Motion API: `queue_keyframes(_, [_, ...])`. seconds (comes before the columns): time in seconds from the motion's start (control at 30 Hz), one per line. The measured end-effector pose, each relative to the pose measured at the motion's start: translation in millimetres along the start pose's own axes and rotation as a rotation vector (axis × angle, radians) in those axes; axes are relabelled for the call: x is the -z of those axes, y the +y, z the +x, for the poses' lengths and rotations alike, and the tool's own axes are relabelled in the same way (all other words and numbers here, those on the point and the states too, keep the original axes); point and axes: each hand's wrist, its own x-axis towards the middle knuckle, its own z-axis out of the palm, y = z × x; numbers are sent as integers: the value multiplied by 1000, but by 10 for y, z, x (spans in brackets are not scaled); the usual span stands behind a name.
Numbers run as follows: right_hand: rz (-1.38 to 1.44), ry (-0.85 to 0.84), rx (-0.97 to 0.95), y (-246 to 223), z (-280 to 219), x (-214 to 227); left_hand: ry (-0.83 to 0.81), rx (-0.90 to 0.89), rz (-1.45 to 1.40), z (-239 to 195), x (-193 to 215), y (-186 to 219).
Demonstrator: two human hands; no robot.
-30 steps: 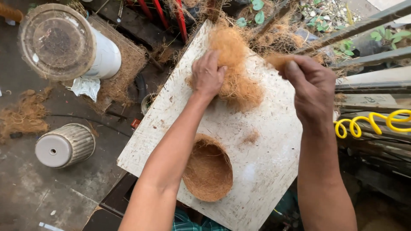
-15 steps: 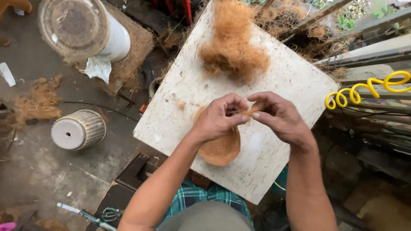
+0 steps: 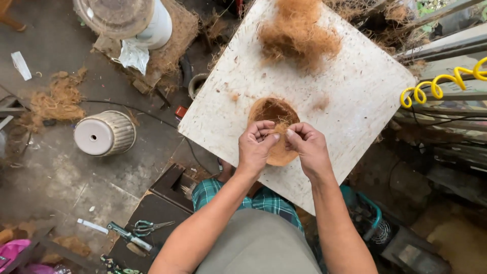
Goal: The person repeatedly picks up small bundles of coconut coir and presses them into the rim of a shallow oval basket on a white table. The hands work around the edge, tucking and smoothing the fibers to build up the basket's sides.
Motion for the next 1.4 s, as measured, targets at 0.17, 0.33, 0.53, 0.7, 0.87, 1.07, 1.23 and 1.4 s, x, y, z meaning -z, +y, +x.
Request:
queue_keyframes(0.17, [93,35,-69,-68,-172,-157,39,-1,-52,-74,89,-68])
queue_keyframes(0.33, [2,27,-60,221,-218,-159,28,7,34,-169,226,-132])
queue_keyframes(0.53, [50,33,-51,416,-235,-152,95,53,-87,-183,371,-333])
queue_keyframes(0.7, [64,-7,-97,160,-434,-342,49,22,-3,-220,456,-332])
queue_keyframes(0.87, [22,-42,-117,448,-334,-234,35,25,0,-165,584,-426])
queue_keyframes(1.07, [27,-52,-125,451,-393,-191,1,28,84,-192,677,-374])
queue_keyframes(1.23, [83,-57,-137,457,-386,-250,-81,14,193,-151,737,-374])
queue_keyframes(1.4, [-8,-91,-123,619,-319,-146,-137,22,144,-63,852,-353])
